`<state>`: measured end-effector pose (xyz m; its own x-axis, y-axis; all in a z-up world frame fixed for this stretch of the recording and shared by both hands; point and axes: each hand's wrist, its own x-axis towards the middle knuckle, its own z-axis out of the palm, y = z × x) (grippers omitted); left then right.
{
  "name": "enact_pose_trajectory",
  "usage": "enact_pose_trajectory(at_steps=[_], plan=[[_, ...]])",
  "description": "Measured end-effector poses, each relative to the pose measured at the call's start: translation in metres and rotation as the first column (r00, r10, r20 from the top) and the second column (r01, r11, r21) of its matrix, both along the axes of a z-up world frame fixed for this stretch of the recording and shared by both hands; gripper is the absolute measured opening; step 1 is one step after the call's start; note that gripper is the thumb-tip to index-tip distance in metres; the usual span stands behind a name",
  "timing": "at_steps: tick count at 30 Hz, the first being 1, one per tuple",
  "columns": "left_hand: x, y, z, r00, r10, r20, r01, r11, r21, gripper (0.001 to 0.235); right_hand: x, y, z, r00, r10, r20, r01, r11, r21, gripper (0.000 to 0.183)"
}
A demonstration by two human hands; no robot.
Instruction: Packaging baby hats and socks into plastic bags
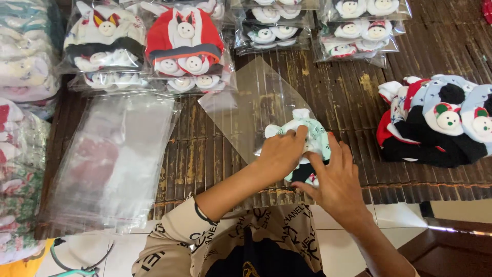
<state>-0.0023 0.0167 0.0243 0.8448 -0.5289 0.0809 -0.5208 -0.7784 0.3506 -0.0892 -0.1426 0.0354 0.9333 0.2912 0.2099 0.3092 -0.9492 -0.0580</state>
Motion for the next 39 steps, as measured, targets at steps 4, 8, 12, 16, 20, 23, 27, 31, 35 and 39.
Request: enact_pose_trajectory(at_steps=[4,8,12,16,20,23,27,31,35,39], plan=[[-0.017,0.027,0.052,0.978,0.028,0.205,-0.037,0.999,0.037,0.023,0.008,-0.011,0.008,0.999,0.007,-0.032,-0.004,0.996,0.088,0.058],[-0.036,0.054,0.095,0.912,0.097,0.399,-0.137,0.988,0.072,0.02,0.025,-0.041,0.002,0.975,0.058,-0.213,0.056,0.87,0.491,0.043],[-0.048,0.067,0.102,0.771,0.171,0.614,-0.25,0.967,0.044,0.019,0.031,-0.079,-0.002,0.986,0.046,-0.161,0.084,0.696,0.713,0.047],[-0.049,0.057,0.077,0.934,0.055,0.352,-0.165,0.942,0.291,0.019,0.015,-0.097,0.021,0.956,-0.075,-0.283,0.268,0.617,0.74,0.054],[-0.063,0.029,0.012,0.982,-0.126,0.137,0.054,0.898,0.437,0.032,0.0,-0.111,0.016,0.991,-0.116,-0.069,0.126,0.599,0.791,0.043],[-0.056,0.021,0.002,0.978,-0.177,0.11,0.141,0.951,0.276,0.049,-0.006,-0.119,0.009,0.993,-0.111,-0.041,0.096,0.558,0.824,0.046],[-0.023,0.017,0.043,0.961,-0.042,-0.274,0.038,0.999,-0.021,0.059,-0.014,-0.128,0.004,0.992,-0.118,-0.034,0.08,0.418,0.905,0.047],[0.013,0.013,0.009,0.964,-0.001,-0.267,-0.072,0.962,-0.263,0.03,-0.018,-0.115,0.018,0.998,0.052,0.042,-0.054,0.266,0.962,0.055],[0.042,0.02,-0.061,0.902,-0.153,-0.403,-0.035,0.905,-0.423,0.034,-0.01,-0.083,0.029,0.979,0.205,0.013,-0.131,0.576,0.807,0.059],[0.047,0.024,-0.049,0.891,-0.127,-0.435,0.006,0.963,-0.27,0.028,-0.001,-0.064,0.041,0.939,0.172,-0.299,0.064,0.764,0.642,0.044]])
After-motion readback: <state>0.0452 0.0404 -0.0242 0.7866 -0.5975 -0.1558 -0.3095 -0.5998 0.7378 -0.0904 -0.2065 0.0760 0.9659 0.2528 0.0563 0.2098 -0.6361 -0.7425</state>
